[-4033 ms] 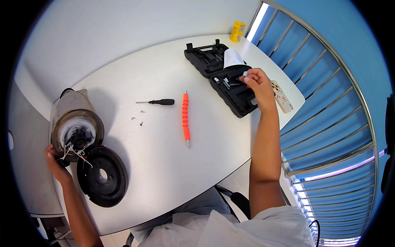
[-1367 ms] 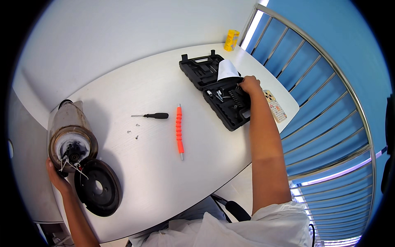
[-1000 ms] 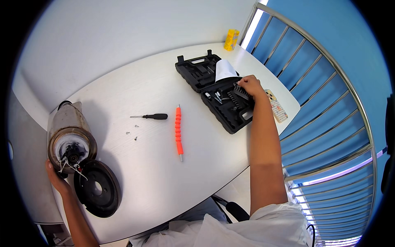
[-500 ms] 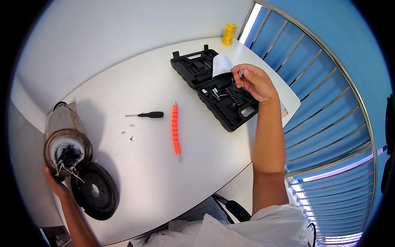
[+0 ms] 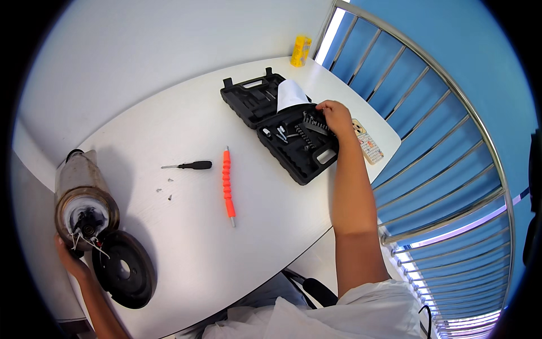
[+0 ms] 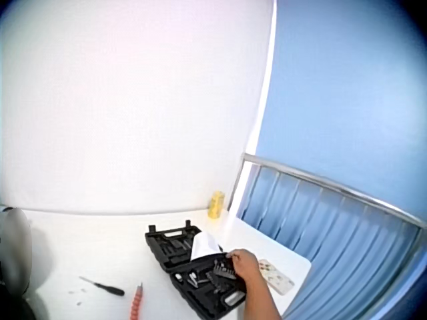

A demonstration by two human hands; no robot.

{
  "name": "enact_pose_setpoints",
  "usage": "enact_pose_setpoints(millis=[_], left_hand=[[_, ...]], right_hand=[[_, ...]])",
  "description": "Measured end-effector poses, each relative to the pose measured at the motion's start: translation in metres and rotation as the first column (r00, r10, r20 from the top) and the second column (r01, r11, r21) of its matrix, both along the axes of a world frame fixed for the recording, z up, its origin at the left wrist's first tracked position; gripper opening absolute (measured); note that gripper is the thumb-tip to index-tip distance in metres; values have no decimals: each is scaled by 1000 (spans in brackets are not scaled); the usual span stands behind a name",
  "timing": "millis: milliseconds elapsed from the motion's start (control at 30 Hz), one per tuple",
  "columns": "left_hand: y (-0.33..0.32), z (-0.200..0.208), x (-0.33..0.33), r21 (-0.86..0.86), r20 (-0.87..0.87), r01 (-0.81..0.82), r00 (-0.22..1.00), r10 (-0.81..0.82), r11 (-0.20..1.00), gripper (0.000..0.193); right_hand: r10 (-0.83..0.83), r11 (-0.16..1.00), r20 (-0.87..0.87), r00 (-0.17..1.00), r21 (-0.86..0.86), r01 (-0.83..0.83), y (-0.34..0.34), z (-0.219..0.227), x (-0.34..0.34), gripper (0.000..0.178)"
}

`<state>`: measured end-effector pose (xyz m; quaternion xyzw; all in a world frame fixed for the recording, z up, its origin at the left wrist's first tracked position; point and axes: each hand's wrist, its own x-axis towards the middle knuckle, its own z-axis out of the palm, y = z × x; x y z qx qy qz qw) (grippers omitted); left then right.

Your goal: The person disassembles a stainless steel electric kettle, removes the base, and manipulates internal wires and components. They use a screwdriver to adjust parts inside the kettle and repeatedly reposition the base and kettle body while working on the wiring.

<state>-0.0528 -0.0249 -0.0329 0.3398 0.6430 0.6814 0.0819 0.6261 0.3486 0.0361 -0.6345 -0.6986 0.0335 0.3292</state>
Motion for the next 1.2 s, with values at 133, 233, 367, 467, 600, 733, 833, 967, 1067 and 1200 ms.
enact_pose_setpoints(millis=[133,233,367,467,600,733,833,967,1067,1200], left_hand=[[4,-3,4,62,-12,-27,1000,28,998,47],[5,1,7,61,-30,-3,1000,5,998,44],[13,8,20,74,-141,5,990,5,997,39],[8,11,19,49,-182,31,983,-22,998,37],[11,10,22,93,-213,1,977,19,996,36],[11,11,25,67,-191,28,981,-15,997,35],[11,11,20,85,-189,42,982,-26,995,36],[10,16,24,80,-182,23,983,-8,997,36],[12,17,28,96,-184,-10,982,27,995,37],[9,18,27,84,-36,47,998,-44,995,39]], right_hand=[[-106,963,313,944,-205,176,0,7,-21,23],[-21,926,405,914,-337,171,-1,19,-34,23],[-37,908,469,882,-352,226,14,16,-29,26],[-64,937,374,925,-296,184,9,12,-30,24],[15,983,127,992,-184,9,-9,4,-25,15],[273,957,-51,961,-91,-277,-23,10,-29,14],[327,932,28,945,-178,-317,-33,22,-49,15],[422,843,-503,754,-88,-531,-66,48,-84,18],[568,651,-710,415,79,-755,-104,66,-107,18],[632,438,-763,138,204,-875,-131,67,-127,18]])
